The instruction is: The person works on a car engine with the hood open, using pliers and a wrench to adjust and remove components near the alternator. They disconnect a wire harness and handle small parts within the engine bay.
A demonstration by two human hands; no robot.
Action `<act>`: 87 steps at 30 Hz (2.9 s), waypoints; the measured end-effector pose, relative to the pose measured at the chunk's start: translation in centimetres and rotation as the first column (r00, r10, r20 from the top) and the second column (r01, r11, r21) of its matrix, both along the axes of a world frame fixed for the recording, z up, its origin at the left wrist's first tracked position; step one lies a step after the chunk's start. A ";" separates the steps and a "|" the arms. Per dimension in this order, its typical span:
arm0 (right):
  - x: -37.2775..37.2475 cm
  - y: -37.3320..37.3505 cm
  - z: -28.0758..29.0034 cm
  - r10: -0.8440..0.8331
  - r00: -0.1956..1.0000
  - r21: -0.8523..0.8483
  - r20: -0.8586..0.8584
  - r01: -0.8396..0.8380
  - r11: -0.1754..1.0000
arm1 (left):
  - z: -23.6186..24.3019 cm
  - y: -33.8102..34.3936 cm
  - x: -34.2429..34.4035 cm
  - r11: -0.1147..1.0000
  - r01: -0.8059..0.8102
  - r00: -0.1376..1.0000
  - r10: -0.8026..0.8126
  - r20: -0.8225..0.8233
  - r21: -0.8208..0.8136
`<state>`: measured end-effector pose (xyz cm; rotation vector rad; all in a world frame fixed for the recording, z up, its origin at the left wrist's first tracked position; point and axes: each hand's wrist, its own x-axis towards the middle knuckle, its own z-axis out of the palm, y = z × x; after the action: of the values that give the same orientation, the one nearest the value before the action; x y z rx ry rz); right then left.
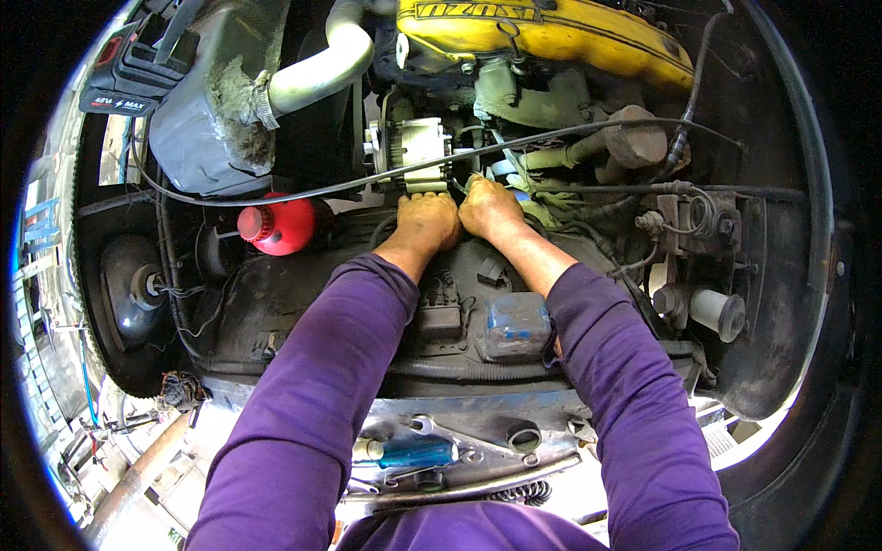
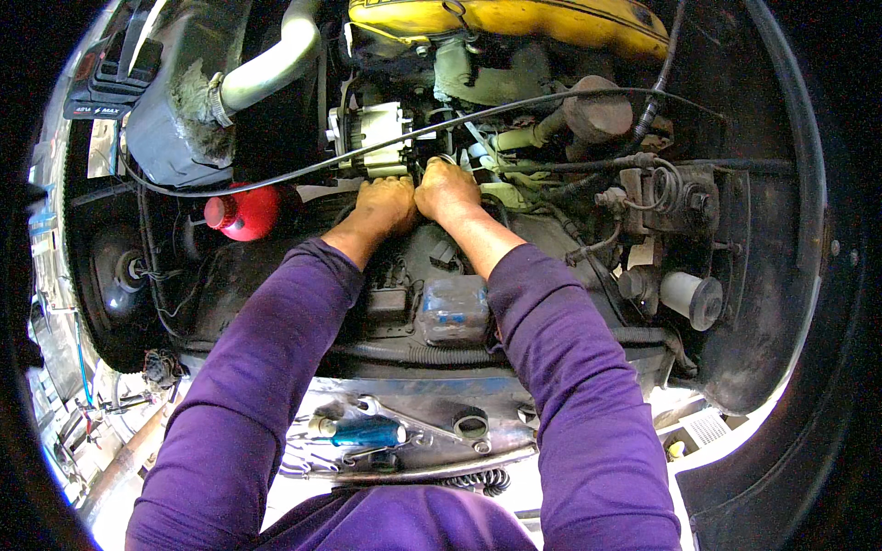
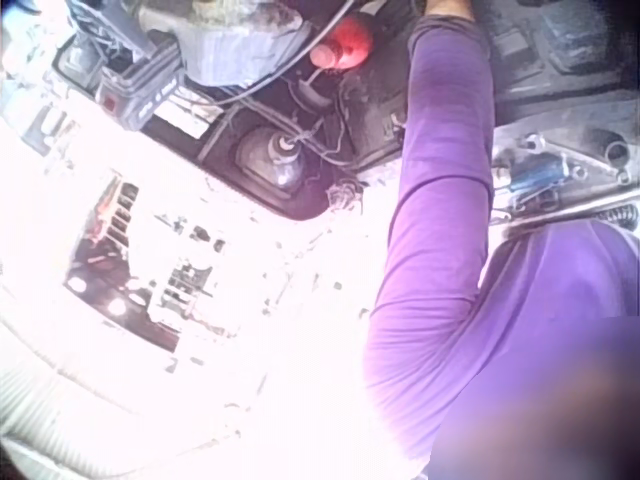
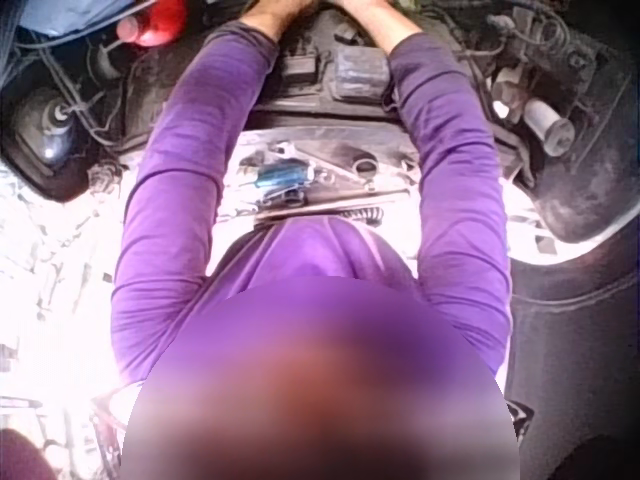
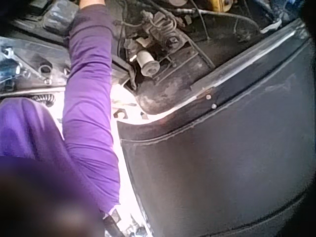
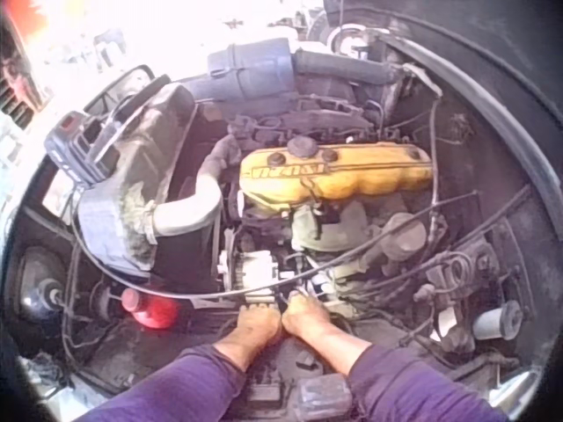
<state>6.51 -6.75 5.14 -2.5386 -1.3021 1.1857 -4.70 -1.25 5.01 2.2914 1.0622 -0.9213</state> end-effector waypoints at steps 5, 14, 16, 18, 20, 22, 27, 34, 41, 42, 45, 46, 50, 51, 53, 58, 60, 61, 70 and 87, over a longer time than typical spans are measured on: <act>-0.4 -0.7 -1.4 0.030 0.998 0.080 -0.061 -0.025 0.996 | -0.2 0.1 0.2 0.999 -0.023 0.999 0.022 -0.037 -0.024; 0.7 2.1 -2.6 -0.162 0.910 0.140 -0.380 0.230 0.963 | -0.8 0.6 0.1 0.973 -0.142 0.990 0.136 -0.047 -0.182; 1.0 3.2 -2.1 -0.454 0.704 -0.046 -0.546 0.516 0.855 | -0.9 0.6 0.2 0.975 -0.141 0.989 0.132 -0.063 -0.171; 1.1 3.2 -1.5 -0.505 0.631 -0.094 -0.589 0.566 0.819 | -0.9 0.6 0.2 0.976 -0.144 0.989 0.134 -0.070 -0.164; 1.2 2.8 -0.9 -0.478 0.687 -0.049 -0.548 0.544 0.838 | -1.0 0.6 0.1 0.974 -0.151 0.988 0.143 -0.058 -0.167; 1.2 2.1 -0.4 -0.241 0.916 0.103 -0.320 0.286 0.953 | -1.1 0.8 -0.1 0.974 -0.142 0.989 0.134 -0.055 -0.176; 1.4 0.6 0.4 0.069 0.997 0.063 -0.037 -0.066 0.996 | -1.3 1.0 -0.4 0.973 -0.159 0.987 0.155 -0.039 -0.165; 2.2 -0.6 -0.7 -0.199 0.945 0.083 -0.260 0.228 0.970 | -0.8 1.0 -1.2 0.920 -0.391 0.920 0.390 -0.033 -0.021; 2.6 0.2 -5.6 0.071 0.991 0.047 -0.110 -0.066 0.997 | -1.4 1.5 -0.3 0.895 -0.445 0.883 0.443 -0.154 0.019; 2.5 0.4 -5.9 0.068 0.992 0.040 -0.104 -0.064 0.997 | -1.5 1.5 -0.1 0.895 -0.446 0.881 0.440 -0.176 0.005; 2.4 0.5 -5.3 -0.110 0.988 -0.031 -0.106 0.107 0.994 | -1.5 1.5 0.0 0.899 -0.436 0.889 0.426 -0.169 -0.029; 2.4 0.3 -4.6 -0.122 0.989 -0.031 -0.089 0.119 0.992 | -1.5 1.4 -0.1 0.902 -0.431 0.892 0.423 -0.159 -0.025; 1.6 -0.1 -1.6 -0.050 0.998 -0.025 -0.036 0.050 0.998 | -1.7 1.1 -0.2 0.909 -0.416 0.898 0.414 -0.152 0.017; 1.3 -0.2 -1.0 -0.008 1.000 -0.022 -0.019 0.008 1.000 | -1.8 1.0 -0.2 0.909 -0.417 0.897 0.416 -0.150 0.026; 0.8 -0.5 -0.2 0.033 0.999 -0.014 -0.003 -0.033 0.999 | -2.1 0.9 -0.3 0.907 -0.418 0.898 0.420 -0.133 0.047; 0.2 -0.9 0.2 0.118 0.991 0.102 0.067 -0.125 0.987 | -2.3 0.9 -0.4 0.899 -0.436 0.893 0.437 -0.109 0.035; 0.0 -0.9 0.0 0.161 0.984 0.126 0.079 -0.170 0.977 | -2.2 0.8 -0.5 0.905 -0.424 0.900 0.426 -0.091 0.043; -0.1 -0.9 -0.1 0.172 0.982 0.128 0.074 -0.181 0.975 | -2.1 0.8 -0.5 0.903 -0.426 0.898 0.429 -0.093 0.050; -0.5 0.1 -1.6 0.029 0.992 0.108 -0.126 -0.016 0.994 | -2.2 0.6 -0.5 0.906 -0.419 0.902 0.422 -0.094 0.058; -0.4 2.3 -1.3 -0.088 0.901 0.143 -0.424 0.163 0.976 | -2.0 0.8 -0.6 0.957 -0.287 0.941 0.290 -0.176 0.041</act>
<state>6.12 -4.43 3.80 -2.0586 -1.0670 1.4116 -5.31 -0.41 2.97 2.0184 1.4412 -1.0137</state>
